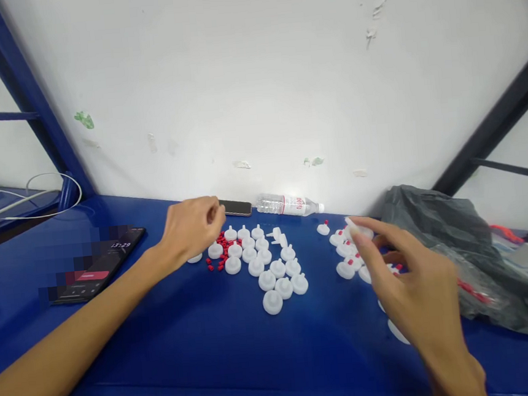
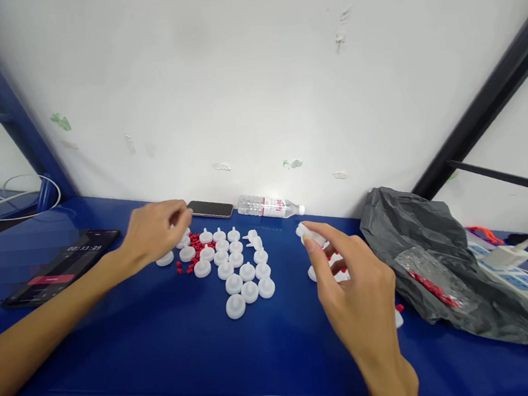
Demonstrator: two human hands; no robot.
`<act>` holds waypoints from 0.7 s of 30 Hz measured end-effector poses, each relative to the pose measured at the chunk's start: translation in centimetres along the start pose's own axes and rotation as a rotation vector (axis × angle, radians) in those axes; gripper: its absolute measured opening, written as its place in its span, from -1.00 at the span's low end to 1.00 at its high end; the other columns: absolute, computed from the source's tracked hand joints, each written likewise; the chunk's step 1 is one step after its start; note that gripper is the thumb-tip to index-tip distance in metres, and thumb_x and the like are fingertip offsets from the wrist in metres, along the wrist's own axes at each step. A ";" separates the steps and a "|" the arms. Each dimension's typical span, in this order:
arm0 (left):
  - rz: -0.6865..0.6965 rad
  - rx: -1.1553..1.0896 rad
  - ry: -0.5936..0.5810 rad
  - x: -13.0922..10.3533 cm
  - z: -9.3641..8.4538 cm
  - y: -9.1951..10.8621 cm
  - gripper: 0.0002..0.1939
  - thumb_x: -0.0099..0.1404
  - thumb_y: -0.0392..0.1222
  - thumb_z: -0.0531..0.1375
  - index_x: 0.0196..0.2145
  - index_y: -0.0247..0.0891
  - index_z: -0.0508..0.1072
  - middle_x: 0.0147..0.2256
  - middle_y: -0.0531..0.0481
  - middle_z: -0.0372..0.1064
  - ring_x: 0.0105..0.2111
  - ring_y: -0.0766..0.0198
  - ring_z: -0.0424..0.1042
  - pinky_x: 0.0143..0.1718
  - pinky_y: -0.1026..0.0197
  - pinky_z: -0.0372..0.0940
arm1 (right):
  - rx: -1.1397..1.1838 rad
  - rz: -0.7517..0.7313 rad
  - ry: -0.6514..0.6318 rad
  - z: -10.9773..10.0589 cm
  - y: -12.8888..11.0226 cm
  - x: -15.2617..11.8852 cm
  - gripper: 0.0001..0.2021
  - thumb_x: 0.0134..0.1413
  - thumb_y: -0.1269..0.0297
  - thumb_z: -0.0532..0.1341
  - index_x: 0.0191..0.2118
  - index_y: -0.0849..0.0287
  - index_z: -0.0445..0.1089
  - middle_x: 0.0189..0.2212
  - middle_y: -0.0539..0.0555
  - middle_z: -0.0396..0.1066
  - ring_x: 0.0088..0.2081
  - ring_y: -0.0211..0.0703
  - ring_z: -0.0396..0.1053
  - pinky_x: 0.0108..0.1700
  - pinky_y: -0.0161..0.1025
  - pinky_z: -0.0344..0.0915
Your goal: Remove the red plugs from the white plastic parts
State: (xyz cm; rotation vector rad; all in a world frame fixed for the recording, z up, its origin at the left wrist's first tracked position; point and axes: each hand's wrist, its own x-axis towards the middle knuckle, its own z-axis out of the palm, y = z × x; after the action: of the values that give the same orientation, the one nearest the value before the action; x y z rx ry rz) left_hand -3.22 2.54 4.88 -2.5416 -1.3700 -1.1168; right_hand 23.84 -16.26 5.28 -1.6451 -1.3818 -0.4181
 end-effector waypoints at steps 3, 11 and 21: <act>0.078 0.195 -0.215 -0.3 0.9 0.2 -0.76 0.34 -0.13 0.05 -0.44 -0.20 0.40 -0.43 -0.04 0.45 -0.34 0.10 0.39 -0.44 0.17 0.07 | 0.123 0.055 -0.136 0.0 -1.9 -0.3 -0.79 0.32 0.06 0.23 -0.06 -0.04 0.53 -0.28 -0.02 0.53 -0.48 -0.25 0.44 -0.54 -0.33 0.26; 0.184 0.246 -0.397 -0.6 2.3 -0.7 -0.69 0.35 -0.11 0.06 -0.26 -0.18 0.60 -0.19 -0.18 0.53 -0.11 -0.06 0.44 -0.34 0.10 0.33 | 0.027 -0.045 -0.567 0.3 -0.9 -1.4 -0.86 0.29 0.08 0.24 -0.23 -0.03 0.50 -0.21 -0.02 0.60 -0.49 -0.17 0.48 -0.41 -0.21 0.39; 0.120 0.170 -0.270 -0.8 2.0 0.8 -0.72 0.40 -0.18 0.04 -0.26 -0.19 0.56 -0.25 -0.08 0.57 -0.18 0.01 0.46 -0.37 0.13 0.24 | 0.050 -0.102 -0.738 1.8 -0.5 -2.5 -0.87 0.17 0.34 0.32 -0.34 -0.08 0.58 -0.47 -0.07 0.54 -0.49 -0.16 0.50 -0.45 -0.27 0.32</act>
State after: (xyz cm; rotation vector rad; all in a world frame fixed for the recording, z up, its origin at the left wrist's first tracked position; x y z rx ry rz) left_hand -1.70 2.19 3.11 -2.6786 -1.2781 -0.6263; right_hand 22.08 -16.34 2.71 -1.7695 -1.9918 0.2020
